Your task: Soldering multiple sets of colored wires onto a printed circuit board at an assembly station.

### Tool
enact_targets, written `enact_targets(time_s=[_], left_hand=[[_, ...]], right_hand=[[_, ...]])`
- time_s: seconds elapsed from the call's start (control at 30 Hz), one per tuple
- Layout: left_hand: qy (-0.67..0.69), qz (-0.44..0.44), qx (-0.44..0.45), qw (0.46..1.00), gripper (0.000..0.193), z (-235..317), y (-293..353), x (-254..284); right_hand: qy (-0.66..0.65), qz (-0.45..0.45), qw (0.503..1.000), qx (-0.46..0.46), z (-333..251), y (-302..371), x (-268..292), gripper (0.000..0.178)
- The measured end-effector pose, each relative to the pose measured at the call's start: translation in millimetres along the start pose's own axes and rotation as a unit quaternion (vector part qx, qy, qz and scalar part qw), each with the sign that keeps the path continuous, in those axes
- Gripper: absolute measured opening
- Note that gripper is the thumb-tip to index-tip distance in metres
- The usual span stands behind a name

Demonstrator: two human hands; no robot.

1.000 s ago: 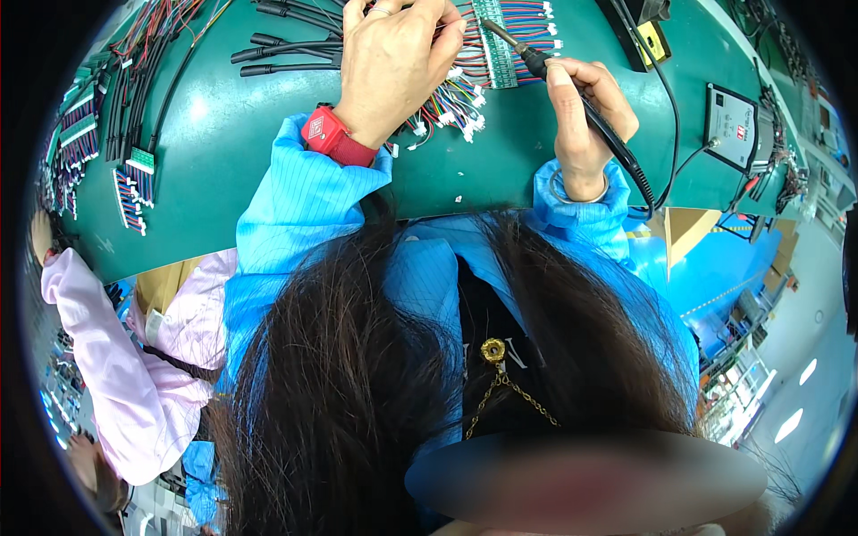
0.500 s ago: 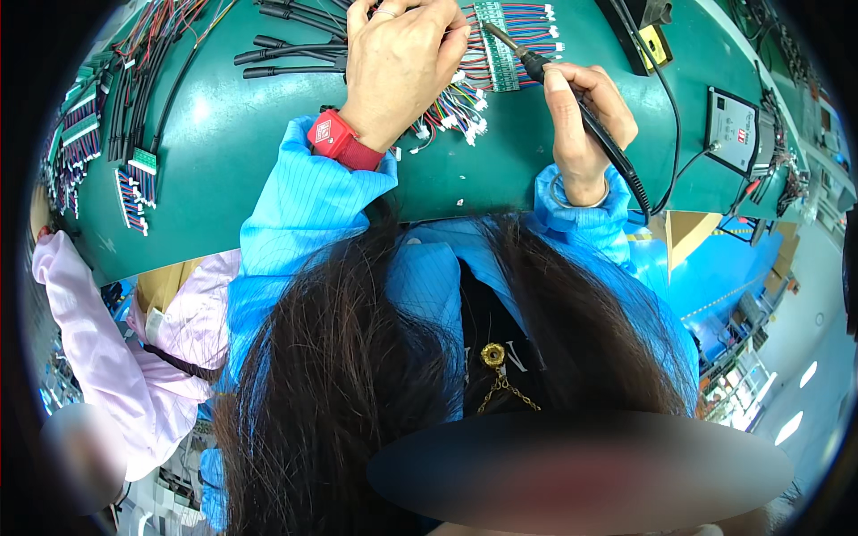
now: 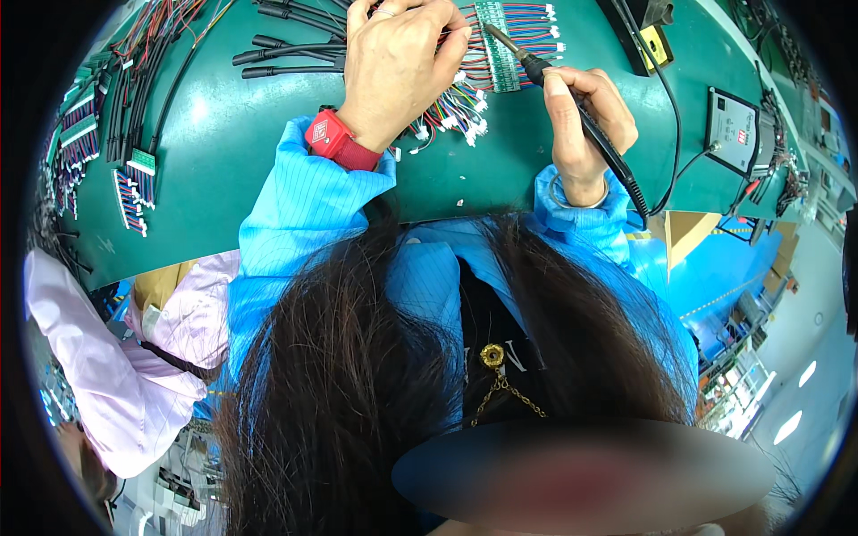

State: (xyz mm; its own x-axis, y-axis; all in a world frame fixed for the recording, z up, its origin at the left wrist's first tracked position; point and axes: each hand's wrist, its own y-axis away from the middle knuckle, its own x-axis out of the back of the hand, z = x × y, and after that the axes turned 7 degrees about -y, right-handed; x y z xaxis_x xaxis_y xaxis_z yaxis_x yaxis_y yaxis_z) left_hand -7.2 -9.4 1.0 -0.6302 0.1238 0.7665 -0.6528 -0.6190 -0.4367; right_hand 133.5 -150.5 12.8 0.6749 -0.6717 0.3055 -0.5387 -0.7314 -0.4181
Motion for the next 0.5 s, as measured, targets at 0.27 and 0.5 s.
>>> enact_targets(time_s=[0.27,0.5], left_hand=[[0.012,0.009,0.008,1.000,0.009,1.4,0.3,0.8],[0.011,0.012,0.002,1.000,0.008,1.7,-0.7,-0.9]], right_hand=[[-0.011,0.016,1.000,0.004,0.6,2.5,3.7,0.005],[-0.009,0.013,1.000,-0.002,1.5,3.6,4.7,0.005]])
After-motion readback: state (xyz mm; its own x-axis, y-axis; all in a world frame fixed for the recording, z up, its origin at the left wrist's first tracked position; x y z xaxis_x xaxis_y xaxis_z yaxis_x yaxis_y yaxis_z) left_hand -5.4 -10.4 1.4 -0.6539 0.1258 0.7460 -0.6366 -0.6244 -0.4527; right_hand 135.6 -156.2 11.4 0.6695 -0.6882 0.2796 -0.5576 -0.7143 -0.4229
